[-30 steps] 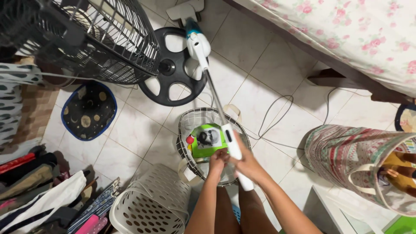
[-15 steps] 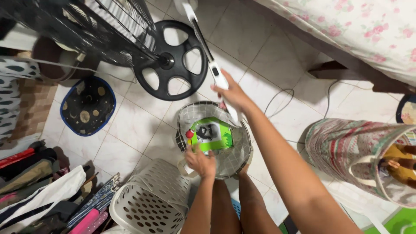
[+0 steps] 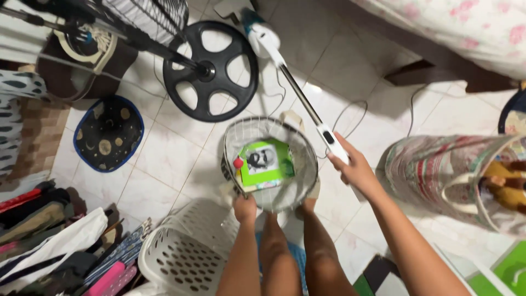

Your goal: The person vacuums a tiled bedroom floor using a corded stick vacuum. They move a laundry basket and a standing fan to reach areas underneath, then vacuum around the bed and other furniture. The person also picks up a small mat and places it aside before continuing to vacuum.

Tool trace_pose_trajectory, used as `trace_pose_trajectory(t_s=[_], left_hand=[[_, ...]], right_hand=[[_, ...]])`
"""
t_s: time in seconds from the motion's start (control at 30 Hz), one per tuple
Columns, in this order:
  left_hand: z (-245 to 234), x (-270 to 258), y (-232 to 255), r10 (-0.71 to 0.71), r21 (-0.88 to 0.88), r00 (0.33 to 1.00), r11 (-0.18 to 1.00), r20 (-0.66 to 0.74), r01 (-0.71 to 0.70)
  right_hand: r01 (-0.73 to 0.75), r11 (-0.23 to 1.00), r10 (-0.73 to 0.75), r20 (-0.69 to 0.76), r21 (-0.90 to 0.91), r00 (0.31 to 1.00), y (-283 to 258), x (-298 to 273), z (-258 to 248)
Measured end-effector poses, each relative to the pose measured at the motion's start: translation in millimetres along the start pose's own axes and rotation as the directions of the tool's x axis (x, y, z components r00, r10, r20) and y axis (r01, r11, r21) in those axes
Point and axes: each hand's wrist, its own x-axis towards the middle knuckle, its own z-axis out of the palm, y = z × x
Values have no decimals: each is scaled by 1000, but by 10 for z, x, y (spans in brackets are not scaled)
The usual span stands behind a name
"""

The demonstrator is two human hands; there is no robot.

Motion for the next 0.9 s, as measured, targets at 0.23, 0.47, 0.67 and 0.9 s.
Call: trace_pose_trajectory(t_s=[0.23,0.47,0.67,0.9], left_hand=[[-885,-572,272,18,-263,1000,965,12,-15],[-770,-532,50,78,-775,997,630,5,-46],[-1304,-573,83,12,-795,1000,607,-10,-16],[-1635,-707,-57,1,-846,997,529,-76,-64]], right_hand=[[-176,980,185,-108,92,977,662,-1175,339],[-4,1000,2,-167,-15,986,998,-2096,682],[-29,999,30,-24,33,999,1106,-2788,668],[-503,733,397,313,458,863,1100,-3732,448]])
